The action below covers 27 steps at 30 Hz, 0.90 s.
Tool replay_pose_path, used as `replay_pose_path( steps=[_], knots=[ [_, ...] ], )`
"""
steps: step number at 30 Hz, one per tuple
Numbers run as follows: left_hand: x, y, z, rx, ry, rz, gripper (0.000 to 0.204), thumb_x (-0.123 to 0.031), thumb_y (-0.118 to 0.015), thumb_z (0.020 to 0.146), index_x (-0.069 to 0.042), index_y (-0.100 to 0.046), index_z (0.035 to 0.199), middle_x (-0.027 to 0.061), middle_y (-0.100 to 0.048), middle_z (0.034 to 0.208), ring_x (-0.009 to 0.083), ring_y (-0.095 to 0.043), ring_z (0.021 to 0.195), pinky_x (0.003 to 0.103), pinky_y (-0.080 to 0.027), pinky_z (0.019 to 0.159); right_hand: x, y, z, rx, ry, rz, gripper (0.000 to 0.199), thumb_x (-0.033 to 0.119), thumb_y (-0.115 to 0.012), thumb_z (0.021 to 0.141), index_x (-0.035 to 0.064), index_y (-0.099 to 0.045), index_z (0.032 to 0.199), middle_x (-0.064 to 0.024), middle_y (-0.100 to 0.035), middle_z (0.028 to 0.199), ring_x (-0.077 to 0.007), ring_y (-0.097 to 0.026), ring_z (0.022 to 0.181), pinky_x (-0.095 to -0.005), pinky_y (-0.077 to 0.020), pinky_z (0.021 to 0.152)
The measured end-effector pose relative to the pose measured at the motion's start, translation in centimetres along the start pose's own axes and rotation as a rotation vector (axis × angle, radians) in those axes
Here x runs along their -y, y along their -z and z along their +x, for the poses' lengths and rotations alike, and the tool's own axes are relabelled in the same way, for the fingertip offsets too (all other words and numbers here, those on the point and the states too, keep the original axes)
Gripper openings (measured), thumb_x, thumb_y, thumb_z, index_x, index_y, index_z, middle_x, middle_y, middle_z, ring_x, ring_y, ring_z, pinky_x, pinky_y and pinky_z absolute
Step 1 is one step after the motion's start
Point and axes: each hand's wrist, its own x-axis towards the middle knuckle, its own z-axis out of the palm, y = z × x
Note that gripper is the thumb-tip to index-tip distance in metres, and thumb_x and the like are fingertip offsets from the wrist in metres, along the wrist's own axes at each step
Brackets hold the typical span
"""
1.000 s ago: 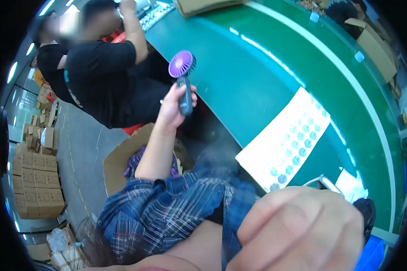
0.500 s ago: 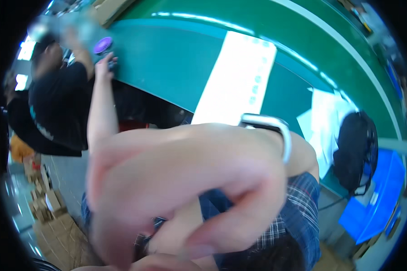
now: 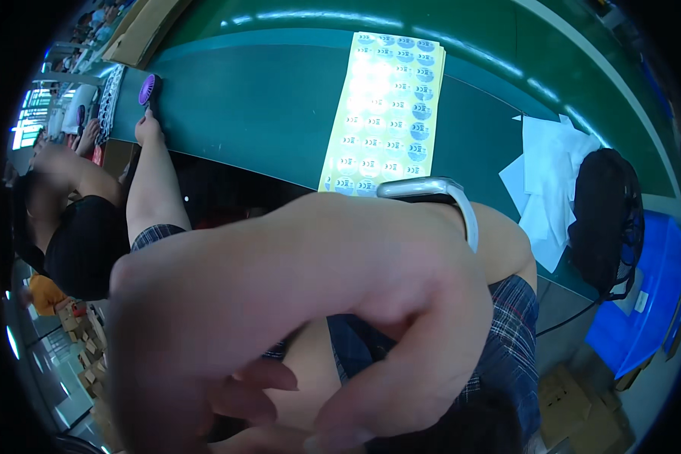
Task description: Assembling handheld fans by attaching components and applying stickers at a production station.
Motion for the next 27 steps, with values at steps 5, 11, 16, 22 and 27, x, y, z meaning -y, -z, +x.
replay_pose_path(
  steps=[5,11,16,22,27],
  knots=[
    [-0.2,2.0,-3.7,-0.252,-0.237,0.239,0.055,-0.046,-0.067,0.071,-0.007,-0.061,0.109,0.0123,-0.062,0.106,0.0303,-0.052,0.106,0.04,-0.042,0.091,-0.3,0.8,-0.1,0.033,-0.038,-0.064,0.03,0.019,-0.056,0.083,-0.0027,-0.055,0.103,-0.0128,-0.053,0.092,-0.0256,-0.056,0.077,-0.032,-0.0461,0.069],
    [-1.0,2.2,-5.0,-0.337,-0.322,0.22,0.062,-0.044,-0.069,0.066,-0.008,-0.056,0.115,0.0142,-0.055,0.115,0.0332,-0.044,0.113,0.045,-0.038,0.095,0.6,0.6,-0.9,0.304,-0.08,-0.061,0.023,0.013,-0.053,0.088,-0.0046,-0.059,0.103,-0.0177,-0.056,0.091,-0.027,-0.058,0.076,-0.0323,-0.0467,0.064],
    [0.1,1.9,-8.4,-0.362,-0.476,0.188,0.064,-0.039,-0.069,0.066,-0.008,-0.051,0.119,0.0168,-0.047,0.122,0.0343,-0.038,0.118,0.047,-0.033,0.098,2.3,-1.4,-3.6,0.592,-0.211,-0.212,0.022,0.011,-0.052,0.089,-0.0032,-0.06,0.104,-0.0187,-0.056,0.092,-0.0268,-0.058,0.075,-0.0325,-0.0468,0.062],
    [-1.1,5.9,-28.1,0.188,-1.11,-0.077,0.049,-0.016,-0.063,0.074,-0.003,-0.046,0.118,0.017,-0.042,0.122,0.0332,-0.04,0.114,0.042,-0.031,0.099,1.6,0.8,-7.1,0.541,-0.528,-0.855,0.037,0.025,-0.058,0.086,0.0025,-0.056,0.116,-0.0142,-0.058,0.1,-0.0276,-0.058,0.083,-0.0351,-0.0474,0.073],
    [-2.6,9.5,-44.5,0.868,-1.173,-0.152,0.063,-0.023,-0.072,0.069,-0.007,-0.044,0.124,0.0192,-0.035,0.132,0.0371,-0.033,0.125,0.044,-0.029,0.104,4.6,10.8,-11.8,-0.309,-0.734,-1.807,0.051,0.026,-0.064,0.081,0.0045,-0.049,0.125,-0.0145,-0.052,0.121,-0.0254,-0.051,0.106,-0.0335,-0.0439,0.086]
  ],
)
